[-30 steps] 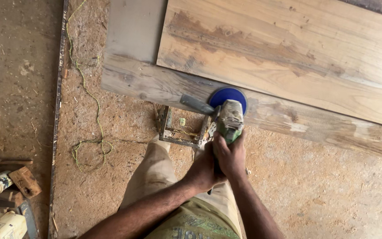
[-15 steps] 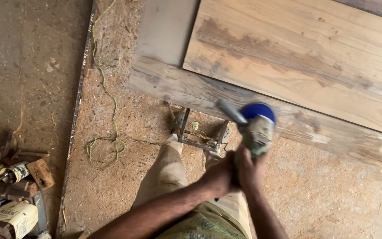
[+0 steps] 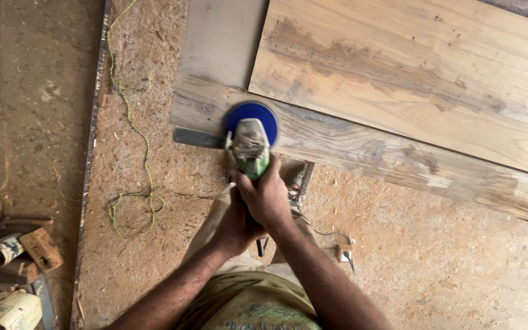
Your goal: The person uses a handheld electric sander to smooth the surface of a wooden plank. They move the sander back and forth along the length of the plank, covering the entire surface area.
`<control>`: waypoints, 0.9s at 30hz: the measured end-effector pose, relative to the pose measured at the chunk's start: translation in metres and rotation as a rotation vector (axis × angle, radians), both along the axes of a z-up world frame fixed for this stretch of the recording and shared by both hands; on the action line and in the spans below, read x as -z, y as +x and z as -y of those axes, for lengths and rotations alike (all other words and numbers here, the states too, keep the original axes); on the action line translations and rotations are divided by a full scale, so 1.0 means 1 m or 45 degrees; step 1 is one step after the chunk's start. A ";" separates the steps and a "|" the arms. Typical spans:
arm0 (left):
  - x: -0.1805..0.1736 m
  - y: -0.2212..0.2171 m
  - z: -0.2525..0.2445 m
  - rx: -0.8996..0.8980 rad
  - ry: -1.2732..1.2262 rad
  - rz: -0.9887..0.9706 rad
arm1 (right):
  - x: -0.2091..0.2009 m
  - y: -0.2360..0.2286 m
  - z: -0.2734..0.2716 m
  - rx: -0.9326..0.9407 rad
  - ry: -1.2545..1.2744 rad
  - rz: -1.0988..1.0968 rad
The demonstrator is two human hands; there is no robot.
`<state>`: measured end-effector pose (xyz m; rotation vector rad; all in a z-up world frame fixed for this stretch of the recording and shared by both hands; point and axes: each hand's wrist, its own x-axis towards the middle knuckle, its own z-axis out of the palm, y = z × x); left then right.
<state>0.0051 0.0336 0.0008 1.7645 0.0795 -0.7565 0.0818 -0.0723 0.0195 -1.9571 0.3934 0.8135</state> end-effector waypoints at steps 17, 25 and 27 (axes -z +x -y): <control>-0.029 -0.002 0.141 0.418 0.037 -0.104 | 0.014 -0.076 0.167 0.609 -0.183 -0.075; -0.012 0.004 0.219 1.167 0.399 0.167 | 0.036 -0.103 0.251 0.814 -0.134 0.162; -0.004 0.000 0.240 1.323 0.412 0.244 | 0.038 -0.111 0.268 0.875 -0.222 0.095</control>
